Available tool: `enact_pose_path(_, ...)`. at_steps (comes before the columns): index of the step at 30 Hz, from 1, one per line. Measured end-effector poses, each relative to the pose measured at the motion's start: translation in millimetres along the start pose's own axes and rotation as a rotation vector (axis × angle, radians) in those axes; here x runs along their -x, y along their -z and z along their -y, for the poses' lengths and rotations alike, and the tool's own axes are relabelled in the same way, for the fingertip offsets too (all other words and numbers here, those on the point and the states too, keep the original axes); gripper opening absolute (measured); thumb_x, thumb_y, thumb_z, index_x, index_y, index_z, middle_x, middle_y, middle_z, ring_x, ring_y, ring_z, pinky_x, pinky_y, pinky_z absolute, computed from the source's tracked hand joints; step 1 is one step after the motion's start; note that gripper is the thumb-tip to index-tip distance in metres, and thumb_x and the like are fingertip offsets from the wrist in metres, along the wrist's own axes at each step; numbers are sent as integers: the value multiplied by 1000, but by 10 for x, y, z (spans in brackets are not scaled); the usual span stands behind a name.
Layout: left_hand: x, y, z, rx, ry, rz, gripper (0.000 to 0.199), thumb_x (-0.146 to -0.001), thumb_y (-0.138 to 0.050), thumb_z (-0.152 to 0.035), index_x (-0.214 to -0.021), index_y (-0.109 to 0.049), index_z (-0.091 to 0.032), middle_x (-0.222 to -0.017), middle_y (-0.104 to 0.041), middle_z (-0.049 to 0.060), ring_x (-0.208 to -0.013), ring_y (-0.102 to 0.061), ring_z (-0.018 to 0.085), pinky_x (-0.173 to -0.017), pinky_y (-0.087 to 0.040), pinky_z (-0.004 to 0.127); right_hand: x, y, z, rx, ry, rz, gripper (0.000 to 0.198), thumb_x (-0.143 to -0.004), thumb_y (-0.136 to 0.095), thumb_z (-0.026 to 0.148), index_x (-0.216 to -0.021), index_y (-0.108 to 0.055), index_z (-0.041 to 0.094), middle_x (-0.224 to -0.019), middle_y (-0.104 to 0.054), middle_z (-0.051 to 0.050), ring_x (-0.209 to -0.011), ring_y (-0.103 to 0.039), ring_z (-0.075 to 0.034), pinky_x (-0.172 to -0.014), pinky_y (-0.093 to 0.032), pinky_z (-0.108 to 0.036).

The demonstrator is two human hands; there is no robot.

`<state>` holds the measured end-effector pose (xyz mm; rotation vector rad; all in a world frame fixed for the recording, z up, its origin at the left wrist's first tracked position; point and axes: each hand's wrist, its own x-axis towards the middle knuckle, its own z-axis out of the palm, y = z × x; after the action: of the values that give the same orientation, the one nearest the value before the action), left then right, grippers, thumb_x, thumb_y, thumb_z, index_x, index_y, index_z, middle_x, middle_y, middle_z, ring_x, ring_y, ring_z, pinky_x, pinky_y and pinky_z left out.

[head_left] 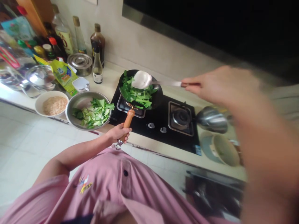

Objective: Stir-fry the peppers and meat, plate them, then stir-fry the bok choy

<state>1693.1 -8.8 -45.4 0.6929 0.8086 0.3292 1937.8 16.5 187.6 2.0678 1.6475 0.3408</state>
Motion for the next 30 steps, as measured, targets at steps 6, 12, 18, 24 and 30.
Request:
enact_pose_path(6,21,1,6,3,-11,-12,25,-85,-62,-22,-90,-38,-20,-60,-47,-7,-40,-43,6,-37,-41,20,-109,-61,473,-15,174,91,40,-93,-36,38,-114,-69,31,-97,-64,-13,-84,-58,-27,-67,-41,-36)
enact_pose_path(12,1,9,20,2,-3,7,29,-83,-64,-25,-90,-37,-21,-60,-47,-7,-40,-43,6,-37,-41,20,16,13,-1,41,-114,192,41,-92,-43,44,-126,-64,38,-126,-58,-11,-104,-56,-31,-75,-44,-38)
enact_pose_path(18,29,-11,-18,-9,2,-2,31,-82,-66,-26,-90,-36,-21,-59,-47,-8,-39,-43,6,-37,-43,21,-363,-110,-227,91,-209,166,39,-90,-50,34,-123,-68,22,-131,-55,-16,-112,-53,-35,-79,-40,-41)
enact_pose_path(24,46,-22,-14,8,0,-5,35,-80,-68,-28,-90,-36,-21,-58,-47,-8,-39,-44,6,-37,-42,20,-731,-558,-28,-93,26,116,42,-93,-41,44,-127,-64,32,-119,-61,-14,-94,-56,-26,-74,-38,-36)
enact_pose_path(30,34,-22,-3,21,13,-14,31,-81,-67,-26,-92,-38,-20,-57,-49,-7,-39,-45,7,-37,-44,21,-344,-534,-319,25,110,-58,46,-96,-30,51,-129,-60,40,-109,-64,-8,-87,-56,-23,-62,-33,-32)
